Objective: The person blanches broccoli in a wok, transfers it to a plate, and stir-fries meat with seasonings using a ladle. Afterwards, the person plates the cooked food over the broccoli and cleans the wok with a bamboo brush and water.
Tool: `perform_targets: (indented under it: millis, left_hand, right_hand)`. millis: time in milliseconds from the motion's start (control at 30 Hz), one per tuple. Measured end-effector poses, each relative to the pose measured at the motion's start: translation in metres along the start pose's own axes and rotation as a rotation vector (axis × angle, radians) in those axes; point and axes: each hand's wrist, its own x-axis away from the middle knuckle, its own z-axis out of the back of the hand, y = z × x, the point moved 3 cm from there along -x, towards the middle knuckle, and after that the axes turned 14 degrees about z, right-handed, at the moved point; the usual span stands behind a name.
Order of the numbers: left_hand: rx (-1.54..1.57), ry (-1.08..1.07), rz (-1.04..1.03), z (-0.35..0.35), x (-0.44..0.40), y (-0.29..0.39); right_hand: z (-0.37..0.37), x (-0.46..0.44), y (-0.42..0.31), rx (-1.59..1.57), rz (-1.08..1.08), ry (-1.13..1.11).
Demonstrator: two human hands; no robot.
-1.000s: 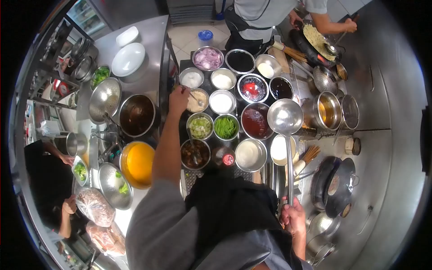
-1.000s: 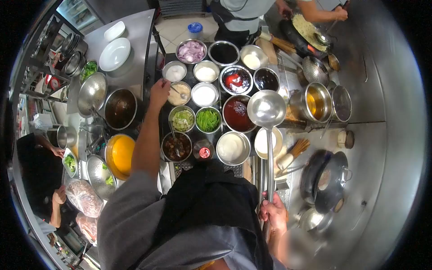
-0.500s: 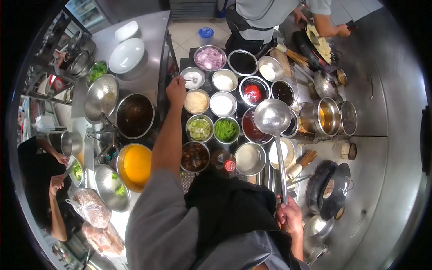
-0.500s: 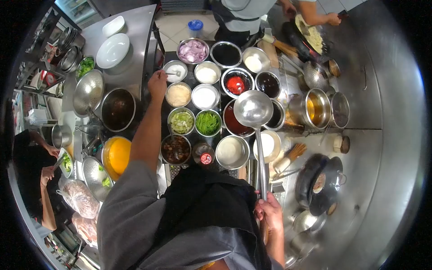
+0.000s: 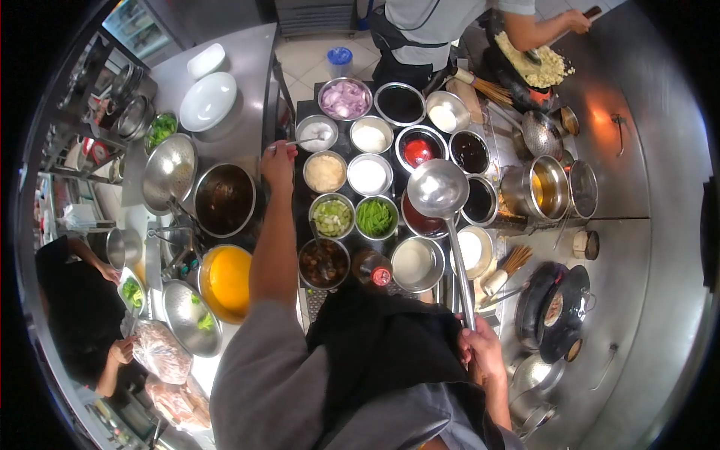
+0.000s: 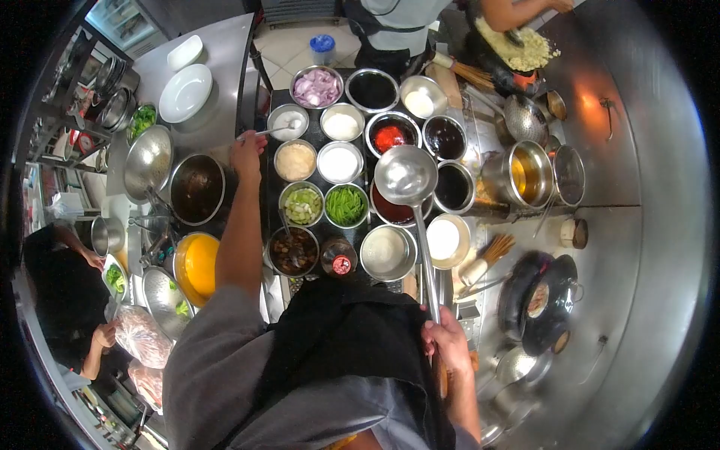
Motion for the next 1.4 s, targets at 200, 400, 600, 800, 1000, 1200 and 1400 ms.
perform_targets:
  millis: [200, 400, 600, 800, 1000, 1200, 1400]
  left_hand:
    - [-0.026, -0.13, -0.087, -0.024, 0.085, 0.029]
    - [-0.259, -0.234, -0.365, -0.088, 0.13, 0.02]
    - [-0.811, -0.135, -0.623, -0.14, 0.072, -0.019]
    - [-0.764, -0.196, -0.526, -0.152, 0.053, -0.041]
    - [-0.431, -0.182, -0.231, -0.137, 0.035, -0.04]
    - [-0.186, -0.203, -0.191, -0.113, 0.049, -0.015]
    - [-0.151, -0.26, -0.162, -0.076, 0.104, 0.027]
  right_hand:
    - [-0.016, -0.026, -0.007, 0.027, -0.015, -0.104]
    - [-0.026, -0.051, -0.001, -0.022, -0.024, -0.198]
    - [-0.022, -0.038, -0.003, -0.011, -0.043, -0.192]
    - [-0.013, -0.018, -0.003, 0.005, -0.063, -0.108]
    - [-0.01, -0.015, -0.004, -0.029, -0.054, -0.062]
    - [-0.01, -0.023, -0.002, 0.014, -0.033, -0.075]
    - [-0.013, -0.041, 0.001, 0.038, -0.002, -0.129]
